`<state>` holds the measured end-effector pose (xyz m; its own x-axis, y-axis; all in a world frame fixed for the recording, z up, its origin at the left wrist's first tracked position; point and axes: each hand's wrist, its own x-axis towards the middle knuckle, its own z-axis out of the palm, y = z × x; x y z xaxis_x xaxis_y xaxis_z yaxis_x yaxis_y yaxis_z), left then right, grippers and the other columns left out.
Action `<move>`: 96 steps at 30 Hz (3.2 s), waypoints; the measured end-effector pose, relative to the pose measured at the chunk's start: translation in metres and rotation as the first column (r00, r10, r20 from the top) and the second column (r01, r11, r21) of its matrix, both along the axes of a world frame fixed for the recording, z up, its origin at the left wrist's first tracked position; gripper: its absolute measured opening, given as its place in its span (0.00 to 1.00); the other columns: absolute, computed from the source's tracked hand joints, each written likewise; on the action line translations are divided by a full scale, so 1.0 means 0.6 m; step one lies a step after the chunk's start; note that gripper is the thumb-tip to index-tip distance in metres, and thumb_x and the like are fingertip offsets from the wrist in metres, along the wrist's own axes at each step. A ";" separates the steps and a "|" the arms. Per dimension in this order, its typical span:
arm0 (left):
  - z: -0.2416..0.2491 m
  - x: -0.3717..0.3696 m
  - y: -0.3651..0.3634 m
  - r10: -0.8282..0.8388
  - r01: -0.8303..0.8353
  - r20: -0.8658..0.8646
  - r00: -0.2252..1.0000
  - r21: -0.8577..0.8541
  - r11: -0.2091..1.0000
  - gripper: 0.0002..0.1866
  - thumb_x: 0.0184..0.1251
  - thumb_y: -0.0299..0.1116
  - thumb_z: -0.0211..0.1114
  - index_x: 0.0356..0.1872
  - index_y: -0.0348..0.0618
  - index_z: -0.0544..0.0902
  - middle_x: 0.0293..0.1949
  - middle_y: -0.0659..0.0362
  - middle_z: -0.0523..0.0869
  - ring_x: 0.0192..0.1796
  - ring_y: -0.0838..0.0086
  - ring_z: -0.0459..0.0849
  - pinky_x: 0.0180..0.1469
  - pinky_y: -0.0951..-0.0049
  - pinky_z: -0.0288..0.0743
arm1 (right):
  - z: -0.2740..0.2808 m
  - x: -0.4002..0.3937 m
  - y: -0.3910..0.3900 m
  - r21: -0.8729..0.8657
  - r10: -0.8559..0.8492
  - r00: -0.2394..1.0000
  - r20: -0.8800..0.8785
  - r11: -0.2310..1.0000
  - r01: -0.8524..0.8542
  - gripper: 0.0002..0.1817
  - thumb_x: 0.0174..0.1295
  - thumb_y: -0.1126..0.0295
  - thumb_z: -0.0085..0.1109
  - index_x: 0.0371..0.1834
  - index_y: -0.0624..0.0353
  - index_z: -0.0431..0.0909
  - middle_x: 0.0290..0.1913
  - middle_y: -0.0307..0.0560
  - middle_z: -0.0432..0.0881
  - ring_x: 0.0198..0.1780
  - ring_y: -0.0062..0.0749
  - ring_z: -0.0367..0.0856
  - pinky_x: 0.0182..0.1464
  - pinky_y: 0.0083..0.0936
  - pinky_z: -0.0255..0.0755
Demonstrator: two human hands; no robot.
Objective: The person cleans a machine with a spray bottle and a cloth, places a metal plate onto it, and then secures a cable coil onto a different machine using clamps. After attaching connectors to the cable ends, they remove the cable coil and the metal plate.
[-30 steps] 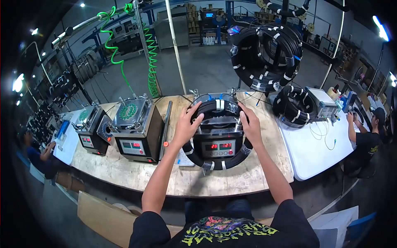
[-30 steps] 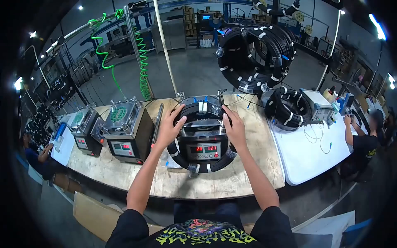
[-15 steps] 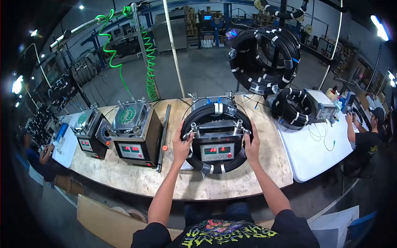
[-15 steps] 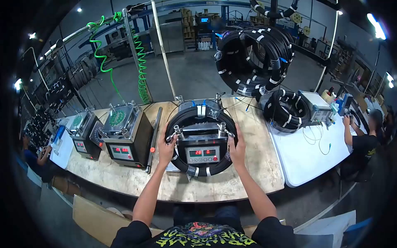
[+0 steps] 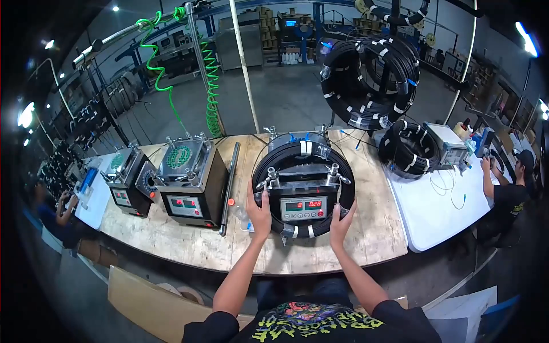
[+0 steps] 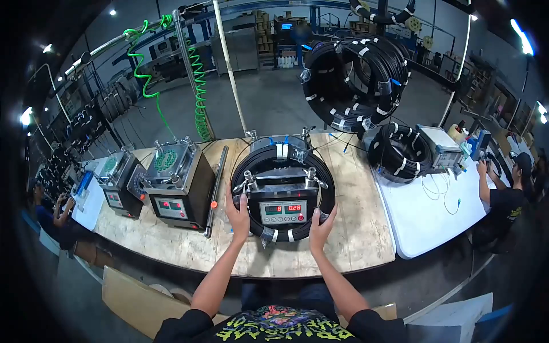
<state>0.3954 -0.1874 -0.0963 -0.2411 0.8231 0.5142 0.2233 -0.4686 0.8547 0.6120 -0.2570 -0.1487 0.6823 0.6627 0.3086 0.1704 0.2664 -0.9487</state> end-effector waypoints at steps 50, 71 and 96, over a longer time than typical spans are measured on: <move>0.028 -0.034 0.059 -0.149 0.279 0.440 0.885 -0.247 0.928 0.39 0.88 0.61 0.38 0.68 0.30 0.76 0.62 0.50 0.83 0.65 0.66 0.81 0.73 0.70 0.66 | 0.159 0.092 0.106 -0.001 0.112 0.945 0.309 0.993 -0.118 0.24 0.79 0.65 0.44 0.71 0.63 0.78 0.52 0.60 0.88 0.45 0.41 0.85 0.56 0.33 0.76; 0.151 0.011 0.083 0.009 0.033 -0.301 0.954 0.135 0.990 0.29 0.83 0.47 0.57 0.73 0.37 0.75 0.62 0.37 0.84 0.64 0.46 0.83 0.68 0.57 0.72 | 0.150 0.092 0.104 0.055 0.121 0.947 0.297 0.988 -0.144 0.26 0.81 0.58 0.47 0.72 0.63 0.76 0.63 0.59 0.85 0.66 0.48 0.81 0.71 0.35 0.69; 0.150 0.005 0.072 -0.031 0.077 -0.357 0.934 0.114 0.991 0.21 0.82 0.41 0.60 0.69 0.44 0.82 0.47 0.44 0.86 0.50 0.52 0.86 0.56 0.59 0.78 | -0.002 -0.001 -0.033 -0.003 -0.004 0.975 0.224 1.000 0.005 0.37 0.78 0.68 0.55 0.85 0.63 0.51 0.80 0.64 0.65 0.77 0.50 0.68 0.78 0.36 0.58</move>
<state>0.3982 -0.1441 -0.0065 0.0180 0.7542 0.6564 0.4715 -0.5853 0.6596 0.6114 -0.2765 -0.1496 0.5992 0.6610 0.4516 0.3793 0.2624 -0.8873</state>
